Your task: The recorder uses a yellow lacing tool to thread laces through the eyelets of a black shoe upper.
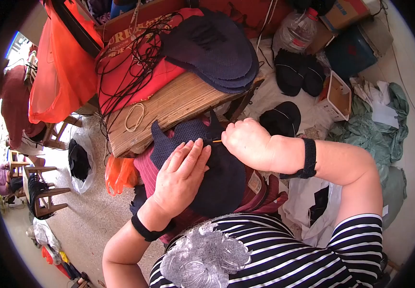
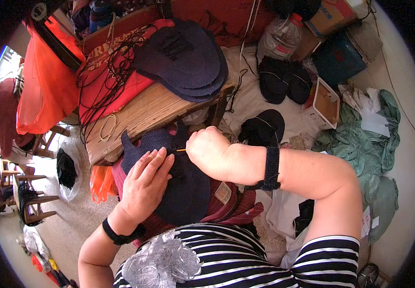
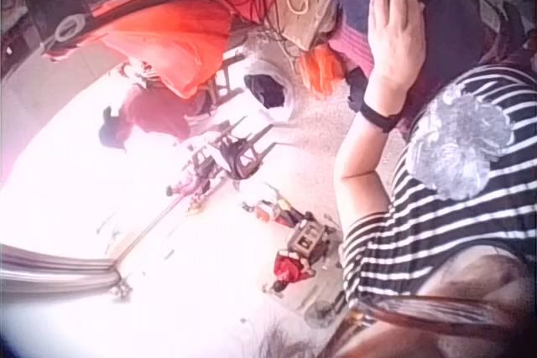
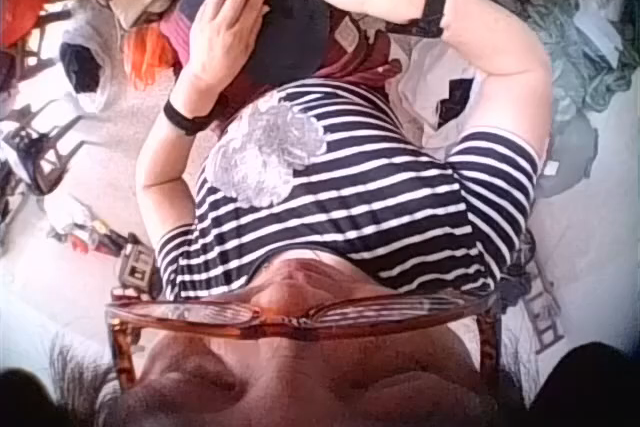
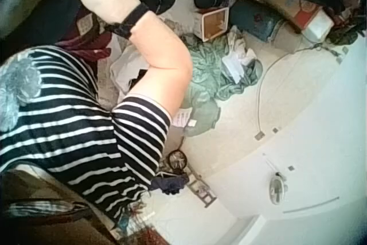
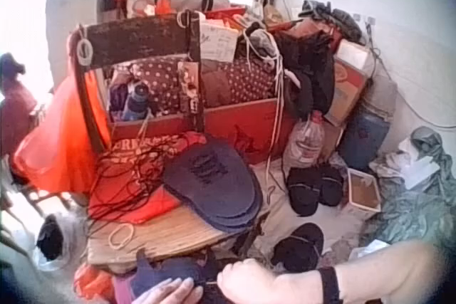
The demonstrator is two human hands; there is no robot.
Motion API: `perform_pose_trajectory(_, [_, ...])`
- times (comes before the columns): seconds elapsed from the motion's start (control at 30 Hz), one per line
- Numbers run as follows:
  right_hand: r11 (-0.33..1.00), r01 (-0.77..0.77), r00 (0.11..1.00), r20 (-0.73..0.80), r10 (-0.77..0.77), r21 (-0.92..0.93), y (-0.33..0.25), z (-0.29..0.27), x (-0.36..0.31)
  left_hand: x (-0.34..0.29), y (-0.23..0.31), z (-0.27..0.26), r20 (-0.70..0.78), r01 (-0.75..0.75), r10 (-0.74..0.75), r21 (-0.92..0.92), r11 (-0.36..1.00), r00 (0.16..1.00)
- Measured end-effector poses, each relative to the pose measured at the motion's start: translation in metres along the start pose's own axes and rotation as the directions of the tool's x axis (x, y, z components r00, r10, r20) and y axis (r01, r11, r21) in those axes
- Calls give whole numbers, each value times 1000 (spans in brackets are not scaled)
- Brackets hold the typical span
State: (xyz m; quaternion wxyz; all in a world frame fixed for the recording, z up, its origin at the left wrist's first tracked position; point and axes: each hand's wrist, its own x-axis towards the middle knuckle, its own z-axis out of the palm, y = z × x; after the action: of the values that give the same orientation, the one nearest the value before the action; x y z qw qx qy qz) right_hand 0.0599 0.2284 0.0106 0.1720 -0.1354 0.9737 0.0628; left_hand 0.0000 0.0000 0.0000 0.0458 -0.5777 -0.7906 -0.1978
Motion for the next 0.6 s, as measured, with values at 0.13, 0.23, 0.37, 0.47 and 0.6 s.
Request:
perform_pose_trajectory(0.13, [992, 59, 963, -254, -86, -113, 4, 4, -1, 1, 1, 0, -14, 18, -19, -50, 999, 1000])
perform_pose_trajectory(0.23, [989, 89, 921, -368, -126, -118, -1, 0, 1, 1, 0, 0, -27, 26, -28, -65, 998, 999])
perform_pose_trajectory(0.37, [980, 200, 896, -403, -185, -5, 5, -2, 5, -1, 0, 0, -49, 51, -57, -114, 992, 997])
perform_pose_trajectory(0.47, [866, 435, 861, -393, -322, 245, 29, -11, 9, -2, 2, -3, -60, 72, -80, -129, 989, 995])
perform_pose_trajectory(0.6, [584, 407, 913, -293, -284, 702, 48, -5, 20, -3, 1, -1, -59, 93, -103, -153, 984, 993])
